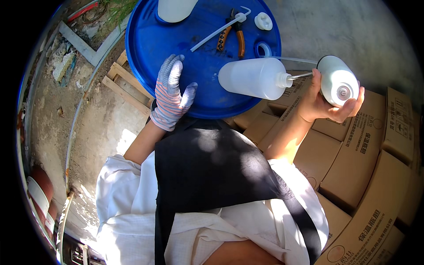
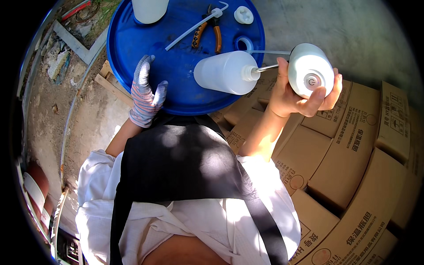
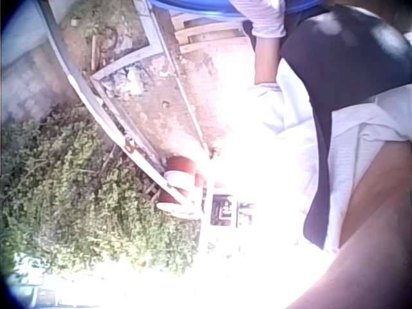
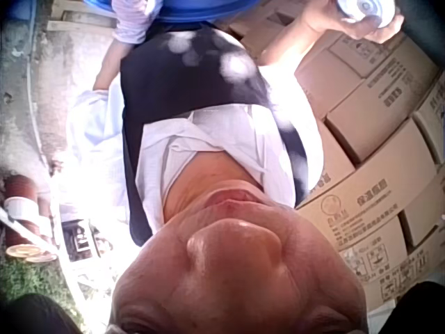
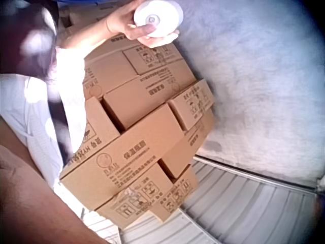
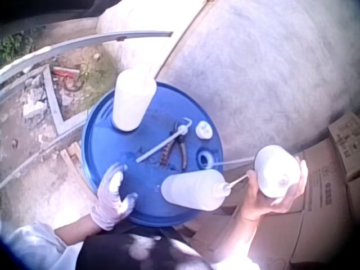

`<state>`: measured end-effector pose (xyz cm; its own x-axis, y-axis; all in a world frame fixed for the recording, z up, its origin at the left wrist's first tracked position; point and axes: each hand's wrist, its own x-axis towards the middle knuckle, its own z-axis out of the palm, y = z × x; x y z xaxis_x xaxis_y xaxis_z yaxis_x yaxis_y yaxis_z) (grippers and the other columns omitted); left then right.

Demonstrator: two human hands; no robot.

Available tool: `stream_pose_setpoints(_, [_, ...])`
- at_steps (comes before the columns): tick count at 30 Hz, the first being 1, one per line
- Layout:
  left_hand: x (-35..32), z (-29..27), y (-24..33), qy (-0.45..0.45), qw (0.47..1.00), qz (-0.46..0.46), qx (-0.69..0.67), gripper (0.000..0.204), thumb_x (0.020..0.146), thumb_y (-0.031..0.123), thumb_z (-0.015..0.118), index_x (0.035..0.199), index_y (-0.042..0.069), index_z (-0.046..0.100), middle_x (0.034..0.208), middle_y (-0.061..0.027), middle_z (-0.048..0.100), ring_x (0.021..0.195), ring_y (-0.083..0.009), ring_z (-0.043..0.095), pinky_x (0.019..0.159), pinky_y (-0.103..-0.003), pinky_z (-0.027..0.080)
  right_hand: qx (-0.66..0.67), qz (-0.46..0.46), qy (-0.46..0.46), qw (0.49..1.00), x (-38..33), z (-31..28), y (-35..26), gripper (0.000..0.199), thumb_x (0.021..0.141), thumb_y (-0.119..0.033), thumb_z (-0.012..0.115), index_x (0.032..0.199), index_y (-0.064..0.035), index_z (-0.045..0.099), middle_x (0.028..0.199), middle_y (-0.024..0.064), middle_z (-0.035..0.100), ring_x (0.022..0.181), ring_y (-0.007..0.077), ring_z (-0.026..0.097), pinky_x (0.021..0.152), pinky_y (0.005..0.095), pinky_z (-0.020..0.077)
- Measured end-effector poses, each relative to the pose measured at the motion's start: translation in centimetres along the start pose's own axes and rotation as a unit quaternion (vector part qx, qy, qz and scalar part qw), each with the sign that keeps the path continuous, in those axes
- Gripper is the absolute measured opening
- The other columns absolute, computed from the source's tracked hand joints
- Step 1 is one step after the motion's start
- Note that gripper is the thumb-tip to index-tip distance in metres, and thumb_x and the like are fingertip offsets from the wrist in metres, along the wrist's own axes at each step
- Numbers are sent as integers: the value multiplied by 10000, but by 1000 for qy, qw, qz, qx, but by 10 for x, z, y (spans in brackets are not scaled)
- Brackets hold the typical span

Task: The person uses a manual hand pump to transfer liquid from a blue barrel into a white plastic bottle. After filling, they place the bottle on the barrel lid and secure its cap.

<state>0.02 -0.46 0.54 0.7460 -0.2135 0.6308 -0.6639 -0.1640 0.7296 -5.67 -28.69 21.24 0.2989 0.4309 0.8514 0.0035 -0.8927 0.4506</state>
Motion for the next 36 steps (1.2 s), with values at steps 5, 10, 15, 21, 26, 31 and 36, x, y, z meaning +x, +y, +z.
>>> stream_pose_setpoints(5, [-1, 2, -2, 9, 1000, 9, -9, 730, 791, 122, 709, 1445, 92, 385, 1346, -211, 535, 1251, -425, 497, 1070, -481, 396, -25, -17, 2, 1000, 0, 1, 0, 882, 698, -369, 883, 1332, -175, 302, 1274, 193, 363, 1174, 439, 462, 893, 530, 566])
stream_pose_setpoints(10, [0, 0, -2, 2, 1000, 13, 10, 714, 803, 117, 703, 1442, 78, 386, 1348, -214, 535, 1258, -421, 500, 1070, -473, 399, -66, -24, -4, 998, -5, -1, 2, 961, 690, -423, 880, 1355, -129, 252, 1301, 221, 403, 1157, 392, 479, 873, 499, 487])
stream_pose_setpoints(15, [2, -1, 1, -7, 1000, 1, 10, 689, 818, 92, 694, 1436, 54, 392, 1355, -215, 533, 1279, -410, 497, 1069, -455, 403, -58, -17, 0, 998, -6, -1, 2, 972, 679, -426, 888, 1359, -156, 247, 1310, 235, 404, 1143, 385, 484, 873, 489, 482])
stream_pose_setpoints(21, [0, 0, -1, 8, 1000, -3, 15, 652, 830, 175, 701, 1411, 77, 423, 1331, -209, 547, 1237, -430, 510, 1060, -484, 403, -40, -10, -5, 999, -2, -1, -2, 943, 685, -408, 886, 1360, -179, 268, 1297, 232, 409, 1139, 402, 501, 851, 487, 527])
stream_pose_setpoints(26, [-1, 4, -5, 24, 1000, 20, -3, 663, 840, 181, 695, 1429, 87, 405, 1321, -216, 549, 1229, -429, 514, 1055, -483, 407, -33, -7, -25, 999, 4, -5, -5, 893, 714, -397, 869, 1360, -209, 282, 1321, 249, 380, 1136, 422, 505, 845, 489, 568])
stream_pose_setpoints(31, [-1, 3, -3, 24, 1000, 15, -3, 688, 836, 168, 693, 1445, 93, 383, 1309, -218, 554, 1220, -429, 515, 1049, -485, 411, -52, -29, -18, 998, 0, -5, 1, 977, 680, -401, 894, 1366, -184, 234, 1285, 208, 445, 1161, 383, 502, 894, 496, 523])
stream_pose_setpoints(36, [1, 3, -1, 29, 1000, 4, -4, 649, 801, 141, 699, 1397, 81, 448, 1271, -217, 579, 1193, -437, 529, 1043, -499, 415, -58, -24, -20, 998, -2, -6, 2, 977, 690, -412, 885, 1373, -171, 229, 1290, 205, 442, 1165, 380, 493, 907, 496, 507])
